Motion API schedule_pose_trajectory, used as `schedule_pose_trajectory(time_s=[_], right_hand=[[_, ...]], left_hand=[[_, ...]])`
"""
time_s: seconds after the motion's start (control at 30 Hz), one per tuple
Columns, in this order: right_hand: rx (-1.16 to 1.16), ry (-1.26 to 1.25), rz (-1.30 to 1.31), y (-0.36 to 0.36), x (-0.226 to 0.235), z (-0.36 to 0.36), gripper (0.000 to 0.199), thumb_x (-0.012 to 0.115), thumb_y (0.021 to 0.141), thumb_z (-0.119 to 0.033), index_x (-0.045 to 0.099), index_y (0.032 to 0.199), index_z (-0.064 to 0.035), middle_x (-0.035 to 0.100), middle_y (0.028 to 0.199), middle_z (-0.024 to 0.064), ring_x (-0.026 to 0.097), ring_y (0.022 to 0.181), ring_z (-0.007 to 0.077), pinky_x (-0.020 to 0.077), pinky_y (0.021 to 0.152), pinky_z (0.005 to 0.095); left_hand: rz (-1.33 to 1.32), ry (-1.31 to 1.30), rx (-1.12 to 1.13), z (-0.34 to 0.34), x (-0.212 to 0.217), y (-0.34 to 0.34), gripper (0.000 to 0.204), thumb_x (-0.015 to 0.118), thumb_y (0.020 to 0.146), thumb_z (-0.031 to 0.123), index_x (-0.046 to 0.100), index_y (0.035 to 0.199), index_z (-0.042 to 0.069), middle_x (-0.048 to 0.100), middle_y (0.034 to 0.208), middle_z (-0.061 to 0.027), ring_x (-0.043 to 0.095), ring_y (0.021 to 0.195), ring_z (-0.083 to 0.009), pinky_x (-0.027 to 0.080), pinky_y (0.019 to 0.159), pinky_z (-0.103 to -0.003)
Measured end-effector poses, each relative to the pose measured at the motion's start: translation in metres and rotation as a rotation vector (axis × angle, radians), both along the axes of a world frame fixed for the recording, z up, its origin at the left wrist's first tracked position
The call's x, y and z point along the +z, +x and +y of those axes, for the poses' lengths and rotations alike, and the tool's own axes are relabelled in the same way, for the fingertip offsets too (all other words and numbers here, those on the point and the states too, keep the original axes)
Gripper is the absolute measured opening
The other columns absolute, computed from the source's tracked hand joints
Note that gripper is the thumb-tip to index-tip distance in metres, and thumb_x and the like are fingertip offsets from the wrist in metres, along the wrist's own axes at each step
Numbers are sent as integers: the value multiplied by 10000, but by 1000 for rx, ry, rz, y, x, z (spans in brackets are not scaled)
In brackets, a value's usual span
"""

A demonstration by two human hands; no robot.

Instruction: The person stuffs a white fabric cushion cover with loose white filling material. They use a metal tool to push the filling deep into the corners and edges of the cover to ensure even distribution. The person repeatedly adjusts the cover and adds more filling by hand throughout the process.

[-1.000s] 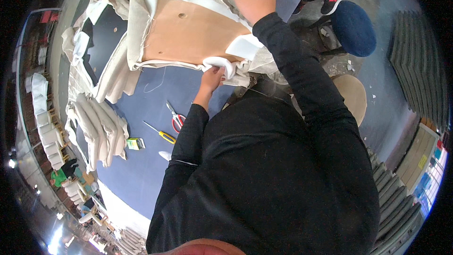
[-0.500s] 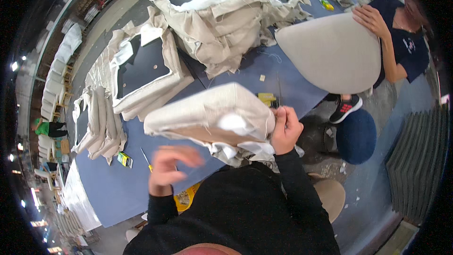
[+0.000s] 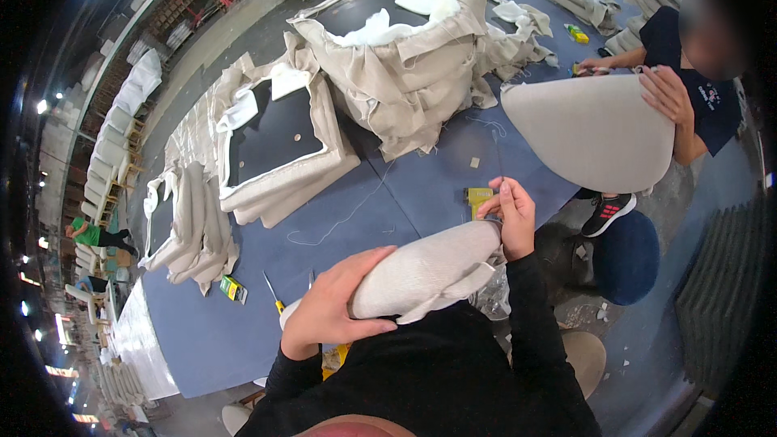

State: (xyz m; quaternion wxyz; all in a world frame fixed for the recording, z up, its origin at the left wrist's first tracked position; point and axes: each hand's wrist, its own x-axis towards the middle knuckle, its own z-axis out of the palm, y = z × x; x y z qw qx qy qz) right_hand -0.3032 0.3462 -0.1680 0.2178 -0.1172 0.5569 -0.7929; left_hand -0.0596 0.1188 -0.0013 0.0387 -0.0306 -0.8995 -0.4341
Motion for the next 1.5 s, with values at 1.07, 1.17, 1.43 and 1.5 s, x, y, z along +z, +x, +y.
schedule_pose_trajectory(time_s=[1.07, 1.17, 1.43, 1.5], right_hand=[[-165, 610, 1357, -250, 92, -383, 260, 830, 894, -295, 829, 1112, -153, 775, 1038, 11, 679, 1019, 235, 520, 929, 397], [-223, 791, 1325, -233, 69, -401, 221, 823, 875, -299, 840, 1047, -161, 740, 1017, 11, 634, 1086, 292, 485, 975, 462], [-267, 620, 1364, -238, 106, -401, 79, 795, 869, -166, 844, 909, -118, 725, 930, 23, 644, 993, 290, 501, 890, 448], [-363, 427, 1353, -241, 120, -393, 62, 785, 861, -111, 839, 892, -102, 730, 888, 32, 662, 937, 293, 524, 841, 426]], left_hand=[[-50, 518, -482, -85, -13, -123, 892, 906, 794, 381, 529, 1518, 21, 474, 1601, -257, 456, 1485, -467, 349, 1229, -571], [-38, 512, -470, -96, -17, -123, 891, 905, 793, 383, 533, 1513, 14, 477, 1601, -256, 458, 1486, -461, 338, 1238, -578], [35, 528, -467, -103, -19, -106, 899, 908, 794, 361, 519, 1531, 24, 483, 1601, -244, 465, 1486, -444, 344, 1241, -554], [55, 523, -480, -102, -20, -99, 902, 912, 791, 353, 516, 1534, 28, 491, 1596, -240, 475, 1478, -442, 351, 1238, -548]])
